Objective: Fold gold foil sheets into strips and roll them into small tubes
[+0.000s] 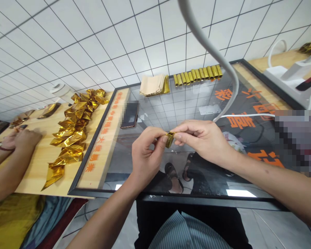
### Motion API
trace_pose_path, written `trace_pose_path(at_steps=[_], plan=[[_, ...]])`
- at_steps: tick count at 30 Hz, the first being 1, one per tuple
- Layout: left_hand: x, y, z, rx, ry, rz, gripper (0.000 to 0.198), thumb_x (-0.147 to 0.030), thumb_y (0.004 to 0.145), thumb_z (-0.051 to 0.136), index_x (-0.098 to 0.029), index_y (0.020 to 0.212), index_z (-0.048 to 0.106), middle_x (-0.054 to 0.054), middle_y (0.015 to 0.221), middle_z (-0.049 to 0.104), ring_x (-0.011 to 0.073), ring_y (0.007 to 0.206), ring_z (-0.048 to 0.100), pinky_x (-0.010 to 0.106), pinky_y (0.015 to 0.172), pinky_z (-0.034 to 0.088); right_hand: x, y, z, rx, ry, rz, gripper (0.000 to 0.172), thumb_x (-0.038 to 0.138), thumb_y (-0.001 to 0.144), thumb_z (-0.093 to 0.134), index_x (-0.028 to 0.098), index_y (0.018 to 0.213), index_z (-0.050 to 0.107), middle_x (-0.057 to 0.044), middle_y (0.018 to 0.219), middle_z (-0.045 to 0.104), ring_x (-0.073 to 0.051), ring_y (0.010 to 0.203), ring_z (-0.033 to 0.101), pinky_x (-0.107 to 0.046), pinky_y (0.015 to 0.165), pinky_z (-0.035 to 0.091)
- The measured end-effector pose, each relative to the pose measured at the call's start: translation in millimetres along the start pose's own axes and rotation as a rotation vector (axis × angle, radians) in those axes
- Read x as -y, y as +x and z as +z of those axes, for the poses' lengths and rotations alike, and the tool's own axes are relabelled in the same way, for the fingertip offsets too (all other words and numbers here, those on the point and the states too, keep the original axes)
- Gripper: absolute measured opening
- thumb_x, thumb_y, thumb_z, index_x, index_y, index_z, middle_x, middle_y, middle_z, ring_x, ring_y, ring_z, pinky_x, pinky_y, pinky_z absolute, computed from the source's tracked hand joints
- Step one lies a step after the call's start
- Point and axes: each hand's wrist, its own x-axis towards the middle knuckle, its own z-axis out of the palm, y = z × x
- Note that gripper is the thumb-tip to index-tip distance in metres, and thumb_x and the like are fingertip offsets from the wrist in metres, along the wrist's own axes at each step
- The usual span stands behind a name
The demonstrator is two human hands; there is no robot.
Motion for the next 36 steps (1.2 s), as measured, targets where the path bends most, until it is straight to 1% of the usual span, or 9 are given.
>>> trace_pose_path(at_steps=[3, 6, 10, 12, 19, 24, 27, 32, 36], plan=[[0, 0, -0.7, 0.005, -0.011, 0.001, 0.016, -0.024, 0.107, 0.067, -0.023, 0.091, 0.072, 0.003, 0.089, 0.071, 0.0173, 0.084, 0.064, 0.032, 0.075, 0.051, 1, 0, 1, 0.012, -0.024, -0.011, 0.012, 0.028, 0.1, 0.075, 0.023, 0.094, 0.084, 0.0, 0.081, 0.079, -0.015, 0.074, 0.074, -0.029, 0.072, 0.061], [2, -1, 1.8, -0.057, -0.122, -0.108, 0.014, -0.028, 0.106, 0.07, -0.022, 0.093, 0.073, 0.002, 0.087, 0.069, 0.0147, 0.079, 0.064, 0.029, 0.071, 0.051, -2, 0, 2, 0.017, -0.004, 0.041, 0.012, 0.028, 0.097, 0.076, 0.024, 0.106, 0.083, -0.001, 0.092, 0.083, -0.018, 0.082, 0.077, -0.031, 0.076, 0.062], [3, -1, 7.5, -0.147, -0.29, -0.257, 0.014, -0.033, 0.103, 0.075, -0.021, 0.096, 0.073, 0.0, 0.078, 0.07, 0.0129, 0.068, 0.065, 0.025, 0.063, 0.056, -12, 0, 3, 0.025, -0.206, 0.099, 0.048, 0.031, 0.088, 0.087, 0.032, 0.134, 0.076, -0.002, 0.11, 0.084, -0.021, 0.083, 0.075, -0.037, 0.077, 0.061], [3, -1, 9.7, -0.149, -0.354, -0.285, 0.015, -0.033, 0.102, 0.076, -0.02, 0.096, 0.072, 0.0, 0.075, 0.071, 0.0126, 0.065, 0.067, 0.024, 0.062, 0.059, -17, -1, 3, 0.036, -0.308, 0.07, 0.054, 0.031, 0.087, 0.087, 0.035, 0.14, 0.073, -0.001, 0.113, 0.083, -0.024, 0.09, 0.076, -0.039, 0.081, 0.061], [5, 0, 10.4, -0.129, -0.45, -0.325, 0.014, -0.032, 0.1, 0.079, -0.02, 0.1, 0.071, 0.0, 0.078, 0.074, 0.0133, 0.067, 0.072, 0.024, 0.061, 0.063, -21, -2, 3, 0.114, -0.216, 0.065, 0.043, 0.029, 0.102, 0.07, 0.031, 0.144, 0.071, -0.001, 0.108, 0.082, -0.023, 0.096, 0.075, -0.037, 0.082, 0.059], [10, 2, 5.1, -0.121, -0.495, -0.306, 0.038, -0.031, 0.092, 0.087, -0.024, 0.124, 0.069, 0.002, 0.103, 0.074, 0.0121, 0.074, 0.073, 0.023, 0.06, 0.063, -17, 1, 1, 0.198, -0.074, 0.048, 0.04, 0.03, 0.108, 0.061, 0.033, 0.148, 0.07, -0.002, 0.124, 0.081, -0.025, 0.115, 0.074, -0.042, 0.1, 0.058], [13, 3, 1.4, -0.092, -0.446, -0.311, 0.04, -0.033, 0.091, 0.087, -0.025, 0.127, 0.072, 0.004, 0.105, 0.073, 0.0121, 0.077, 0.071, 0.022, 0.062, 0.061, -19, 2, -1, 0.241, -0.058, 0.019, 0.038, 0.031, 0.109, 0.059, 0.034, 0.145, 0.072, -0.003, 0.139, 0.077, -0.026, 0.128, 0.072, -0.045, 0.111, 0.055], [13, 2, -0.2, -0.067, -0.392, -0.311, 0.027, -0.033, 0.09, 0.089, -0.024, 0.113, 0.079, 0.005, 0.101, 0.073, 0.0153, 0.087, 0.071, 0.023, 0.066, 0.059, -22, 3, -3, 0.279, -0.077, 0.003, 0.037, 0.036, 0.111, 0.058, 0.035, 0.145, 0.072, -0.004, 0.145, 0.074, -0.026, 0.13, 0.071, -0.047, 0.113, 0.055], [11, 1, 2.2, -0.078, -0.485, -0.339, 0.02, -0.028, 0.09, 0.089, -0.021, 0.101, 0.075, 0.001, 0.09, 0.073, 0.0113, 0.077, 0.069, 0.02, 0.067, 0.057, -20, 2, -1, 0.236, -0.182, -0.016, 0.048, 0.029, 0.102, 0.073, 0.036, 0.149, 0.069, -0.004, 0.143, 0.074, -0.027, 0.131, 0.07, -0.047, 0.114, 0.053]])
